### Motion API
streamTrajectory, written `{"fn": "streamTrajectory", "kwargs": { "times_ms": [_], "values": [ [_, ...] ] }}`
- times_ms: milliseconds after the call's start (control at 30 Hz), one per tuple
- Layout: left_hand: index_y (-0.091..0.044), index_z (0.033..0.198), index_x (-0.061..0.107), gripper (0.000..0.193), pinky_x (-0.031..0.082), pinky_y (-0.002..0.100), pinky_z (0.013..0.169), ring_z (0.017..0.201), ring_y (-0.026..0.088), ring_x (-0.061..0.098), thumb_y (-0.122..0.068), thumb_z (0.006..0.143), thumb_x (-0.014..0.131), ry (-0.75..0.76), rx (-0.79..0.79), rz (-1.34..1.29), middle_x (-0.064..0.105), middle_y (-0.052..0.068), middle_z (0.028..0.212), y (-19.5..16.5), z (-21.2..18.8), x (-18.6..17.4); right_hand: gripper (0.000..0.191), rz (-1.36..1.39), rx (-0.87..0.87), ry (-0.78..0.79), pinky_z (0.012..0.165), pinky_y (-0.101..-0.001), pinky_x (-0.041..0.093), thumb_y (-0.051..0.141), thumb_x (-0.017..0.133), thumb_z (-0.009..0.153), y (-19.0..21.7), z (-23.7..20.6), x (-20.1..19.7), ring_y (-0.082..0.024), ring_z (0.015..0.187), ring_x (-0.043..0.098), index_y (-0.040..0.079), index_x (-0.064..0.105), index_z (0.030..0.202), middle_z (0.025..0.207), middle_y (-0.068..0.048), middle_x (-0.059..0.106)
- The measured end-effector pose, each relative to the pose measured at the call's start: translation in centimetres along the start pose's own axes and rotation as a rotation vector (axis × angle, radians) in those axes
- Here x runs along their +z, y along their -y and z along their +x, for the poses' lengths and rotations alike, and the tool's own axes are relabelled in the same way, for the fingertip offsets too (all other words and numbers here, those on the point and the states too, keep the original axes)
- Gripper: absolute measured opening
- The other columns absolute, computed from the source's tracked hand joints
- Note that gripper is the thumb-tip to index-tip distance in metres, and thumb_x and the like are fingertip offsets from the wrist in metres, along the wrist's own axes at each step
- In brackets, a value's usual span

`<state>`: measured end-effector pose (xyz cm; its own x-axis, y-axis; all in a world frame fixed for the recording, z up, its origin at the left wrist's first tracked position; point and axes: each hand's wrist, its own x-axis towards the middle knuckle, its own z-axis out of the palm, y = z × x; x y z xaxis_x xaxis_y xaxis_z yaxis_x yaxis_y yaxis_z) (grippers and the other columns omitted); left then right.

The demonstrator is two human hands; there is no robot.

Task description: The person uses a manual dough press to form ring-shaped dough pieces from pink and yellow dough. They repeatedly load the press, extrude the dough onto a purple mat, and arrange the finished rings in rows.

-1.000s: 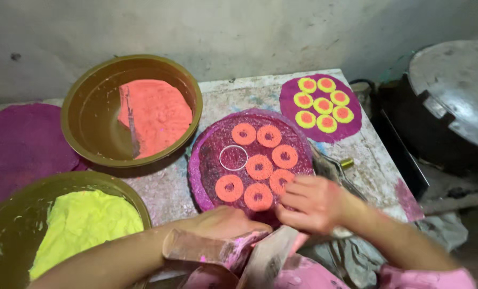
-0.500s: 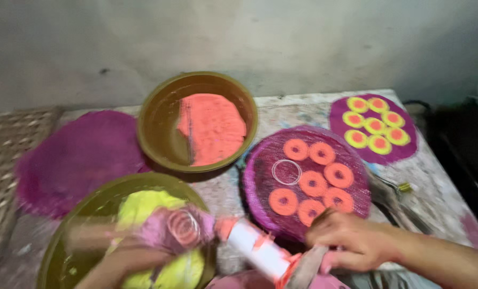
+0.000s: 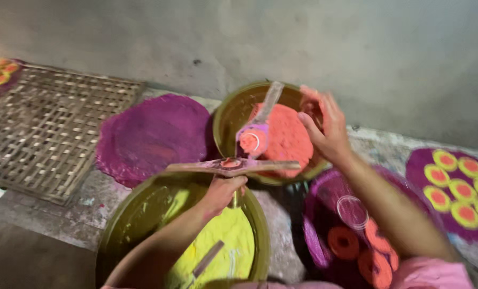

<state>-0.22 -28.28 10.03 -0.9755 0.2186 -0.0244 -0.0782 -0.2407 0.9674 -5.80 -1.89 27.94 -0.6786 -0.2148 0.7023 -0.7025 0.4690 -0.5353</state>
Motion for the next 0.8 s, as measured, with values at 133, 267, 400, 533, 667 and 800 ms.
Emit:
{"fn": "streamTrajectory", "kwargs": {
  "times_ms": [133,267,400,533,667,800],
  "values": [
    [-0.005,0.097,0.064,0.017,0.048,0.038,0.055,0.063,0.017,0.058,-0.018,0.088,0.071,-0.323,0.053,0.355,0.065,0.008,0.078,-4.0,3.4,-2.0,0.03,0.583,0.383,0.192,0.092,-0.0284,0.055,0.008,0.064,0.1,-1.4,-0.3,6.1,-0.014,0.102,0.066,0.003,0.07,0.13,0.113,-0.007,0.071],
    [-0.005,0.104,0.063,0.025,0.053,0.037,0.072,0.085,0.022,0.068,-0.021,0.089,0.075,-0.453,0.552,0.787,0.069,0.009,0.092,-6.9,4.1,-1.7,0.032,0.309,0.092,0.072,0.094,-0.0296,0.056,0.003,0.072,0.092,-1.1,-2.0,9.1,-0.015,0.107,0.068,0.0,0.071,0.124,0.115,-0.01,0.07],
    [-0.003,0.105,0.061,0.031,0.053,0.037,0.072,0.085,0.021,0.069,-0.026,0.089,0.075,-0.48,0.468,0.731,0.069,0.008,0.091,-6.3,5.1,-0.7,0.027,0.219,0.176,-0.049,0.089,-0.0284,0.059,0.002,0.076,0.088,-0.5,-3.6,10.5,-0.014,0.1,0.07,0.0,0.071,0.114,0.112,-0.009,0.069],
    [-0.004,0.108,0.066,0.026,0.056,0.031,0.074,0.085,0.015,0.071,-0.02,0.089,0.071,-0.357,0.46,0.463,0.074,0.002,0.094,-3.9,6.5,-1.4,0.019,0.488,0.23,0.128,0.089,-0.0303,0.058,0.0,0.076,0.09,-1.5,-4.4,8.3,-0.016,0.103,0.069,-0.001,0.075,0.108,0.11,-0.01,0.072],
    [-0.004,0.103,0.07,0.015,0.049,0.029,0.061,0.073,0.013,0.067,-0.015,0.092,0.072,0.0,0.037,0.038,0.07,0.003,0.08,-2.5,5.9,-2.5,0.021,0.77,0.453,-0.053,0.092,-0.0291,0.055,0.003,0.068,0.097,-4.6,-2.9,3.9,-0.014,0.102,0.068,0.0,0.072,0.117,0.109,-0.007,0.073],
    [-0.007,0.106,0.068,0.017,0.047,0.027,0.059,0.074,0.013,0.068,-0.01,0.09,0.072,0.146,-0.029,0.052,0.07,0.003,0.081,-1.9,4.8,-1.3,0.021,0.819,0.527,0.175,0.09,-0.0291,0.055,0.005,0.068,0.094,-5.7,-2.6,3.8,-0.013,0.098,0.069,0.0,0.072,0.115,0.107,-0.006,0.075]
  ]
}}
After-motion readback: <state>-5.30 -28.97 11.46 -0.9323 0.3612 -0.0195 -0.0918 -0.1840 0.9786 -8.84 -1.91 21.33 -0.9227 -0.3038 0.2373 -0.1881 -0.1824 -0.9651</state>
